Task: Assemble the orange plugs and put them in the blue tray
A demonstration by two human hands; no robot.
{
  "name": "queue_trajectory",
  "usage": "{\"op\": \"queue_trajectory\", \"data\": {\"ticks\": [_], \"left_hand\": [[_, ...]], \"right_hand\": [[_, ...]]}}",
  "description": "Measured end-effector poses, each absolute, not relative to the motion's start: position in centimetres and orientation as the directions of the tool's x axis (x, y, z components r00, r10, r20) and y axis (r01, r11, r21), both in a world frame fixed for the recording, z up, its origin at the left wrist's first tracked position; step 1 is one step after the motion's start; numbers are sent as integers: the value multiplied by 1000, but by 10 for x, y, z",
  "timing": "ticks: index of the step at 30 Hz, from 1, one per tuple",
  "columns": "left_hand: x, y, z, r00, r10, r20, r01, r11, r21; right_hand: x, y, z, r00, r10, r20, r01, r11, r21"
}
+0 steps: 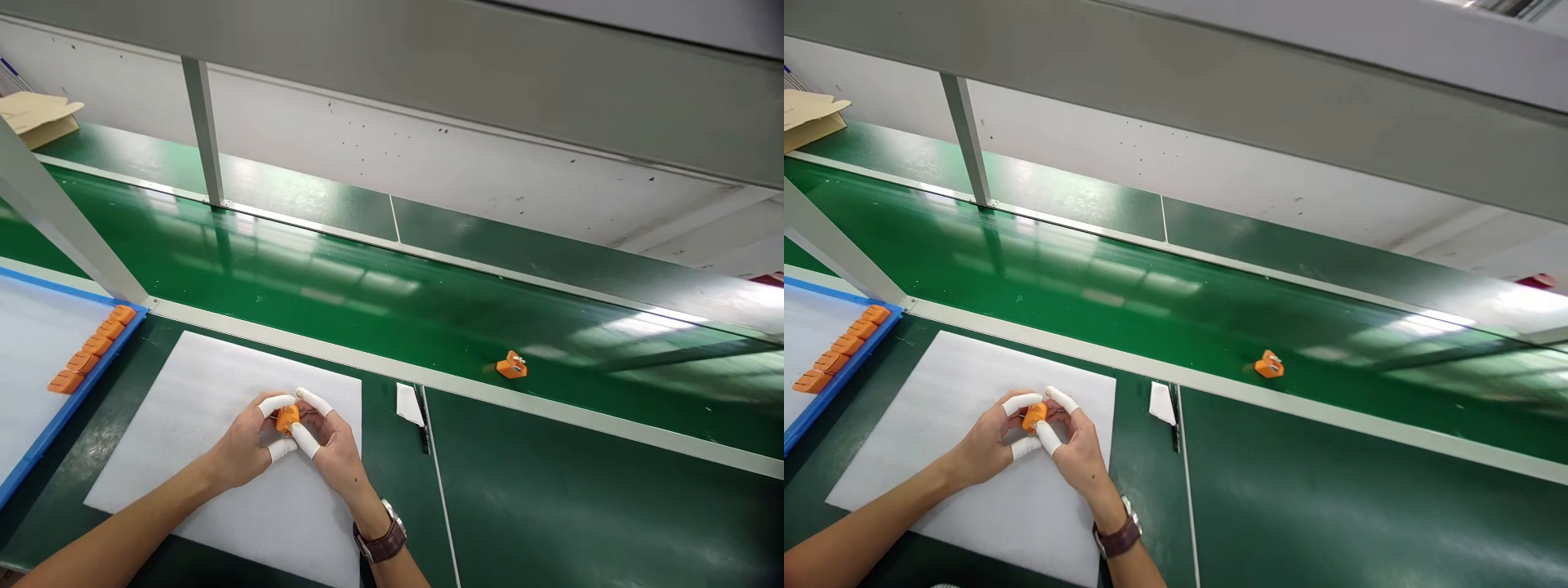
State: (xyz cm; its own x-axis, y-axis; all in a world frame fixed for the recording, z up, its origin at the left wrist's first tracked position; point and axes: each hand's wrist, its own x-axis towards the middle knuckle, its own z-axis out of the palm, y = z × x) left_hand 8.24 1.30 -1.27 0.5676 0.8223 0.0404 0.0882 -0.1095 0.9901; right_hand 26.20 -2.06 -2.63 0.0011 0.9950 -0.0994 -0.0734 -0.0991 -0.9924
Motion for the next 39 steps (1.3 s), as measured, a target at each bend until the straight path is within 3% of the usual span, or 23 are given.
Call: {"op": "queue_trajectory", "data": {"ticks": [9,22,26,30,39], "left_hand": [[72,24,-6,611,775,-163,-19,219,975],[83,21,-11,524,823,-218,59,220,974],[83,19,-10,540,820,-190,59,188,980],[84,17,-9,561,815,-145,51,140,989],[79,26,-15,475,843,-251,15,278,961]], "right_hand": [[266,-20,-18,-37,990,-133,-60,-135,-989],[273,-18,-23,-107,974,-202,-108,-213,-971],[274,-16,-18,-179,968,-176,-92,-195,-977],[274,-15,-18,-144,978,-150,-106,-166,-980],[278,-14,-22,-192,971,-141,-178,-176,-968]]}}
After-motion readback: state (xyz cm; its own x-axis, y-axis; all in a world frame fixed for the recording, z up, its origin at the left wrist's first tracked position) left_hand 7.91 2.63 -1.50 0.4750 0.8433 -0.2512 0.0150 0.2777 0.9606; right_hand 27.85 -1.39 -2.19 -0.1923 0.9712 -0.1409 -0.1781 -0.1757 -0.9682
